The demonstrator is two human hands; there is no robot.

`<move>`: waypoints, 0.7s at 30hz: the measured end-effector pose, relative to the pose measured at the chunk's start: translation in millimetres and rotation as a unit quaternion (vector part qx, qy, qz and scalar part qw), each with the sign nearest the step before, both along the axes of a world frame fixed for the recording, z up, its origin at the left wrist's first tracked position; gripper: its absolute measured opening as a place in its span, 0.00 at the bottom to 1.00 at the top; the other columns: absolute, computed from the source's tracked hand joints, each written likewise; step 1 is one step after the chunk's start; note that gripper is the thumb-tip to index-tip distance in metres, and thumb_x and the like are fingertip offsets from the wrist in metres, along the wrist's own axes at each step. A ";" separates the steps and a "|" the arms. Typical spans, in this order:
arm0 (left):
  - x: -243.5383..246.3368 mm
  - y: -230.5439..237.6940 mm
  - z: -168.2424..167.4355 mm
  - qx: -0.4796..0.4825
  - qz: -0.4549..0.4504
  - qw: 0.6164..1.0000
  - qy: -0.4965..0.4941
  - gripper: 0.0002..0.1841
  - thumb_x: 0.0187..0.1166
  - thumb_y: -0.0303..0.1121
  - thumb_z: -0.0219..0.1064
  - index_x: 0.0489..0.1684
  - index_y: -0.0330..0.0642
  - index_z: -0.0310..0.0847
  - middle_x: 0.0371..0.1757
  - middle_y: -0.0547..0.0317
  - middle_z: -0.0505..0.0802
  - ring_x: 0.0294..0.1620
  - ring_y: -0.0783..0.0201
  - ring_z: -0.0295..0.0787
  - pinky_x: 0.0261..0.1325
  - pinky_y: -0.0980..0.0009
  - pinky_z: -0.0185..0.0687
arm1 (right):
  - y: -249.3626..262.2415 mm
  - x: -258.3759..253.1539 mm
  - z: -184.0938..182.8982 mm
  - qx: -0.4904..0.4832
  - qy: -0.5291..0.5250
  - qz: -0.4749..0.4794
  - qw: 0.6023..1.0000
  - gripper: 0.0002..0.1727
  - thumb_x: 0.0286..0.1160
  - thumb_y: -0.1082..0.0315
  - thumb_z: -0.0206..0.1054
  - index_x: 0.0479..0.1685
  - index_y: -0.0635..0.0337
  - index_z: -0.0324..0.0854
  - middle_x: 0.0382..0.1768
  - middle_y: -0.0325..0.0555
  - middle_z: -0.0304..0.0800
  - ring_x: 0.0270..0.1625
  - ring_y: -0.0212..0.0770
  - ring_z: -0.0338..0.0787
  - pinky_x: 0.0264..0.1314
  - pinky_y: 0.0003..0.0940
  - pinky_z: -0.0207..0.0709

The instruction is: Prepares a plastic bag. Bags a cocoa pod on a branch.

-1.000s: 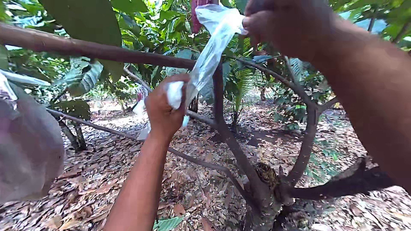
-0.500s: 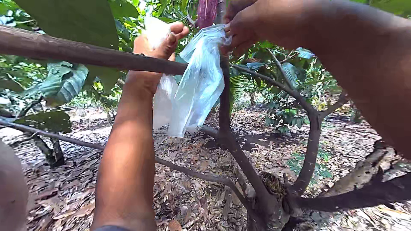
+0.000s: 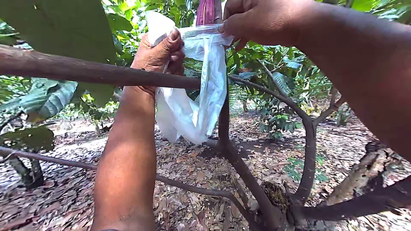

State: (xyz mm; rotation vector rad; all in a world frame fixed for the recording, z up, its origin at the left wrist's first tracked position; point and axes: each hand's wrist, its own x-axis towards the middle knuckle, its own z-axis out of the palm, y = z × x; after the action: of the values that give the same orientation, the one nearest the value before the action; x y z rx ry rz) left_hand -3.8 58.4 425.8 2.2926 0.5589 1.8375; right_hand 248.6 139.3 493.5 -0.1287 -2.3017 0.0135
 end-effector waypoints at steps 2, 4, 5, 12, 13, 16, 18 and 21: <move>-2.3 0.8 2.7 0.003 0.019 1.000 0.015 0.07 0.87 0.35 0.61 0.36 0.53 0.80 0.19 0.72 0.82 0.13 0.76 0.72 0.17 0.78 0.74 | 5.3 -0.5 5.1 0.028 -0.001 -0.026 0.999 0.10 0.84 0.60 0.62 0.44 0.53 0.87 0.39 0.36 0.92 0.39 0.29 0.93 0.39 0.30 0.89; -2.4 0.9 2.9 0.015 0.052 0.998 0.010 0.05 0.88 0.36 0.60 0.40 0.54 0.78 0.19 0.73 0.83 0.13 0.75 0.74 0.21 0.78 0.77 | 6.1 0.4 6.5 0.028 -0.006 -0.035 0.999 0.11 0.86 0.58 0.61 0.45 0.52 0.86 0.41 0.37 0.93 0.37 0.32 0.95 0.34 0.32 0.90; -2.3 0.2 1.6 0.026 0.052 0.998 0.001 0.05 0.89 0.36 0.60 0.41 0.54 0.78 0.19 0.73 0.84 0.14 0.75 0.75 0.22 0.78 0.78 | 5.2 -0.1 5.6 0.022 -0.009 -0.029 0.999 0.11 0.87 0.58 0.61 0.44 0.53 0.85 0.40 0.38 0.93 0.35 0.33 0.94 0.31 0.33 0.90; 14.3 0.2 -4.3 0.089 0.091 0.992 -0.006 0.10 0.86 0.29 0.55 0.42 0.59 0.80 0.33 0.82 0.91 0.31 0.84 0.86 0.37 0.86 0.85 | 7.0 0.7 -0.2 0.009 -0.033 0.013 0.999 0.14 0.87 0.63 0.60 0.34 0.61 0.82 0.28 0.43 0.87 0.20 0.36 0.87 0.23 0.36 0.86; 11.8 3.0 -4.1 0.099 0.118 0.988 -0.001 0.09 0.85 0.29 0.58 0.42 0.59 0.79 0.33 0.83 0.91 0.32 0.84 0.86 0.39 0.86 0.85 | 7.5 -0.2 1.2 0.015 -0.035 0.007 0.999 0.14 0.88 0.63 0.59 0.34 0.61 0.82 0.28 0.43 0.87 0.20 0.35 0.87 0.23 0.36 0.86; -0.6 6.9 1.7 0.109 0.186 0.975 0.056 0.05 0.83 0.33 0.62 0.40 0.58 0.79 0.29 0.83 0.87 0.25 0.85 0.82 0.30 0.86 0.81 | 8.6 -5.9 7.4 0.023 -0.019 -0.004 1.000 0.15 0.89 0.61 0.58 0.36 0.60 0.82 0.30 0.44 0.87 0.21 0.36 0.88 0.22 0.35 0.86; -8.9 9.6 12.1 0.104 0.264 0.953 0.106 0.01 0.83 0.38 0.64 0.42 0.58 0.79 0.30 0.86 0.85 0.27 0.88 0.80 0.33 0.87 0.79 | 12.6 -8.1 11.3 0.039 0.009 0.001 0.999 0.14 0.88 0.62 0.59 0.36 0.60 0.83 0.28 0.43 0.87 0.22 0.35 0.88 0.23 0.34 0.86; -73.9 60.8 57.4 0.149 0.234 0.949 0.151 0.12 0.83 0.45 0.68 0.53 0.49 0.82 0.38 0.74 0.89 0.34 0.81 0.85 0.36 0.78 0.85 | 19.7 -5.8 21.4 0.097 0.060 0.005 0.993 0.13 0.86 0.66 0.60 0.35 0.63 0.85 0.28 0.40 0.83 0.26 0.31 0.84 0.30 0.31 0.82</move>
State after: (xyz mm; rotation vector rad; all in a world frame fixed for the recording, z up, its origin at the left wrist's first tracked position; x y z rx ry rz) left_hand -77.7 119.2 483.3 2.8722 1.0088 1.8717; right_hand 242.8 159.0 514.8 -0.0153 -2.1707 -0.1926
